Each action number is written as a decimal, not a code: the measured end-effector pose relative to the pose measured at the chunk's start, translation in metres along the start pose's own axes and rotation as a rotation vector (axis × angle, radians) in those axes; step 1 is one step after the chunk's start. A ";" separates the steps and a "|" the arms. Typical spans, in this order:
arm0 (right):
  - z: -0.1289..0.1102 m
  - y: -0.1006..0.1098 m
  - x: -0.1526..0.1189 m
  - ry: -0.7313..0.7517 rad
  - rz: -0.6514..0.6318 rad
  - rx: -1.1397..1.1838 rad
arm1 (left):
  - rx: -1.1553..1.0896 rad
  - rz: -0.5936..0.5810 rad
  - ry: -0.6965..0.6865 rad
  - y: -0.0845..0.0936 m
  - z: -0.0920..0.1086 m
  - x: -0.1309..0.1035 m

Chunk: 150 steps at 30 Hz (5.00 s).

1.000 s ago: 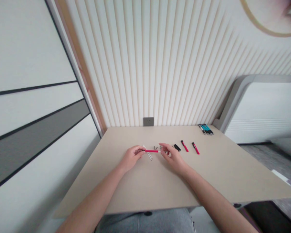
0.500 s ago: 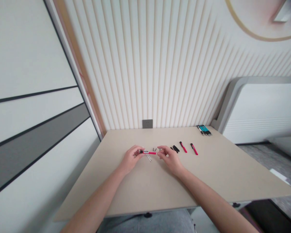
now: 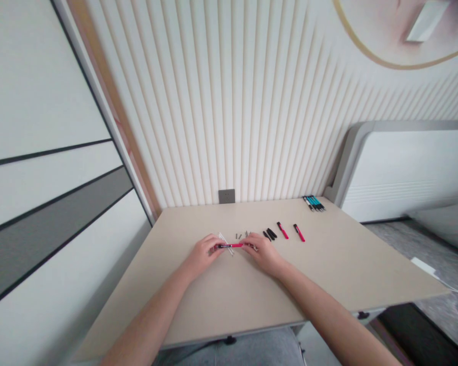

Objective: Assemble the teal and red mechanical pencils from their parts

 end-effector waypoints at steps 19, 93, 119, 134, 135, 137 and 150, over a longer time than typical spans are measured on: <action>0.050 0.034 0.000 -0.211 0.247 -0.177 | 0.004 0.117 0.062 0.009 -0.008 0.000; 0.041 0.001 0.007 -0.249 -0.034 -0.635 | 0.108 0.270 0.049 0.016 -0.012 0.001; 0.037 0.030 0.001 -0.166 0.160 -0.467 | 0.079 0.232 0.051 0.015 -0.005 0.003; 0.037 0.030 0.000 -0.156 0.158 -0.488 | 0.099 0.221 0.051 0.014 -0.011 0.002; 0.037 0.029 0.001 -0.153 0.157 -0.481 | 0.099 0.220 0.048 0.014 -0.011 0.002; 0.038 0.028 0.001 -0.151 0.146 -0.472 | 0.098 0.223 0.043 0.013 -0.011 0.002; 0.032 0.023 0.002 -0.090 0.102 -0.461 | 0.088 0.201 0.025 0.012 -0.009 0.003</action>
Point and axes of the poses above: each hand's wrist, its own x-axis towards the middle knuckle, its own y-axis out of the back of the hand, z = x × y, the point moved 5 cm from there along x, towards the middle knuckle, and after that the axes turned 11 degrees about -x, right-handed, at the moved point
